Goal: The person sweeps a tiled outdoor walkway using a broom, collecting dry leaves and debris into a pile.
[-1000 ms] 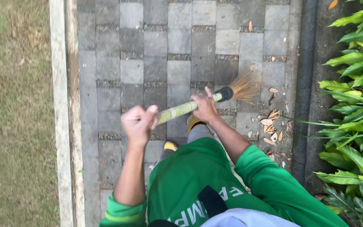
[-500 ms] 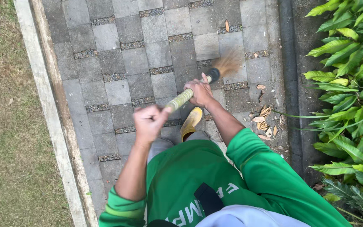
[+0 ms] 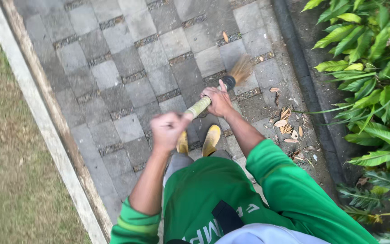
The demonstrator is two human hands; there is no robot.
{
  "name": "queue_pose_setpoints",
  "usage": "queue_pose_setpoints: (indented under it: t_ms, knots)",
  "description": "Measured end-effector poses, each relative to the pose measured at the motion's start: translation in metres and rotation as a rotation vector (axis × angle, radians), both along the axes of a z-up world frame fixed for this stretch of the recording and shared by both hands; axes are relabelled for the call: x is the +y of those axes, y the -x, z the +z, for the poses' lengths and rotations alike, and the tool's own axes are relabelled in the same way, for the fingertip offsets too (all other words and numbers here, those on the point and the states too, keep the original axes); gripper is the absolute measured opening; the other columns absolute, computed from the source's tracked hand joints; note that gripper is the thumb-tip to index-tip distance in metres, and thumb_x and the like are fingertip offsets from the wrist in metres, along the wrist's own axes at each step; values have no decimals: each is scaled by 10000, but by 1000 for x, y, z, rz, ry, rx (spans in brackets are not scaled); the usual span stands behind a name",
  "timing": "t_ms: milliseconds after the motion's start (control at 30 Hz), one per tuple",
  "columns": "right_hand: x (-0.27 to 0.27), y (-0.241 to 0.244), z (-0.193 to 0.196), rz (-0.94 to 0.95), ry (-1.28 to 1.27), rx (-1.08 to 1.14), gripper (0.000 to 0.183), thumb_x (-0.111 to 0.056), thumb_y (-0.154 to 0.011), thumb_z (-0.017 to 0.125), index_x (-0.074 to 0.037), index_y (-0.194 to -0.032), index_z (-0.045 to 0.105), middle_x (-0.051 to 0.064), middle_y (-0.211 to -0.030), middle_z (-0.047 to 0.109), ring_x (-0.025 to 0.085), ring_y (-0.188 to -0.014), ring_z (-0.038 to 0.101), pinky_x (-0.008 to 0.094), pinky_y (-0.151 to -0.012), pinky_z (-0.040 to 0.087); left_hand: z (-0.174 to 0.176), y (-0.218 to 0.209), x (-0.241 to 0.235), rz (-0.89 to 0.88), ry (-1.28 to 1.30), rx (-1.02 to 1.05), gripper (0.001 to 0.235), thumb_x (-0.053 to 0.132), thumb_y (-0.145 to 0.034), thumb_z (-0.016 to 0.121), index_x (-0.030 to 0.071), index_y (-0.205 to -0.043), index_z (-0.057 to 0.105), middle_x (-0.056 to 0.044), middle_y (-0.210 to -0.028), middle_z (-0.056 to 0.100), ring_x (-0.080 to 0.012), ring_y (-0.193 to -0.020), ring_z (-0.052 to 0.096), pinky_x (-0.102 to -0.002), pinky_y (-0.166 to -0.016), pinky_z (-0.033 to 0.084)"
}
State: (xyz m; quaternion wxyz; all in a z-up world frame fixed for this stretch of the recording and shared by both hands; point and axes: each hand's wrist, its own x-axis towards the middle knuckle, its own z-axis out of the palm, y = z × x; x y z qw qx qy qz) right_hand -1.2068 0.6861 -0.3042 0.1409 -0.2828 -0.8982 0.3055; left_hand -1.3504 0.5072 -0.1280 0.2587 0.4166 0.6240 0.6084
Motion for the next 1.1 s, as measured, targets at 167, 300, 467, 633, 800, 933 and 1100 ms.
queue_pose_setpoints:
  t_ms: [167, 300, 467, 633, 800, 933, 1100]
  knots:
    - [-38, -26, 58, -308, -42, 208, 182, -144, -785, 758, -108, -909, 630, 81, -885, 675, 318, -945, 681, 497, -1042, 439, 77, 24, -5, -246, -399, -592, 364, 69, -1022, 687, 81, -748, 449, -22, -606, 489, -125, -549, 456, -357, -599, 449]
    - [-86, -57, 81, -413, 83, 153, 226, -142, -710, 766, -82, -882, 632, 131, -850, 688, 401, -843, 664, 488, -773, 524, 98, 27, 3, -686, -393, -591, 301, 102, -978, 715, 27, -774, 507, -72, -671, 561, -191, -605, 516, -399, -648, 473]
    - [-212, -113, 47, -674, 389, -3, 278, -153, -649, 759, -119, -912, 675, 135, -859, 690, 379, -885, 677, 472, -799, 535, 60, 4, -7, -1232, -75, -534, 308, 161, -969, 706, 19, -731, 574, -90, -723, 647, -223, -678, 644, -392, -738, 522]
    - [-348, -141, -15, -1032, 492, -119, 206, -207, -720, 737, -172, -918, 691, 45, -968, 755, 264, -1087, 701, 530, -1174, 339, -7, -56, -29, -1540, 195, -440, 373, 154, -998, 728, 2, -710, 544, -92, -741, 595, -223, -725, 591, -345, -733, 488]
    - [-342, -149, -50, -1234, 534, -201, 342, -298, -676, 825, -186, -989, 744, 34, -1110, 746, 245, -1164, 652, 569, -1255, 126, 2, -110, -22, -1556, 221, -38, 418, 185, -923, 785, 13, -643, 527, -67, -613, 503, -182, -555, 481, -352, -578, 420]
    - [-244, -150, -26, -1124, 173, 175, 125, -212, -833, 786, -233, -891, 677, -42, -960, 701, 198, -1145, 645, 508, -1221, 164, 77, -144, -20, -1647, -170, 194, 549, 196, -937, 783, 95, -578, 380, -38, -573, 399, -220, -543, 435, -410, -615, 398]
    - [-242, -162, 93, -1012, 108, 265, 232, -163, -691, 838, -215, -857, 685, -39, -885, 692, 209, -1088, 652, 590, -1236, 74, 169, -141, -28, -1724, -316, -35, 503, 267, -929, 771, 110, -606, 419, -16, -572, 442, -211, -545, 484, -384, -600, 386]
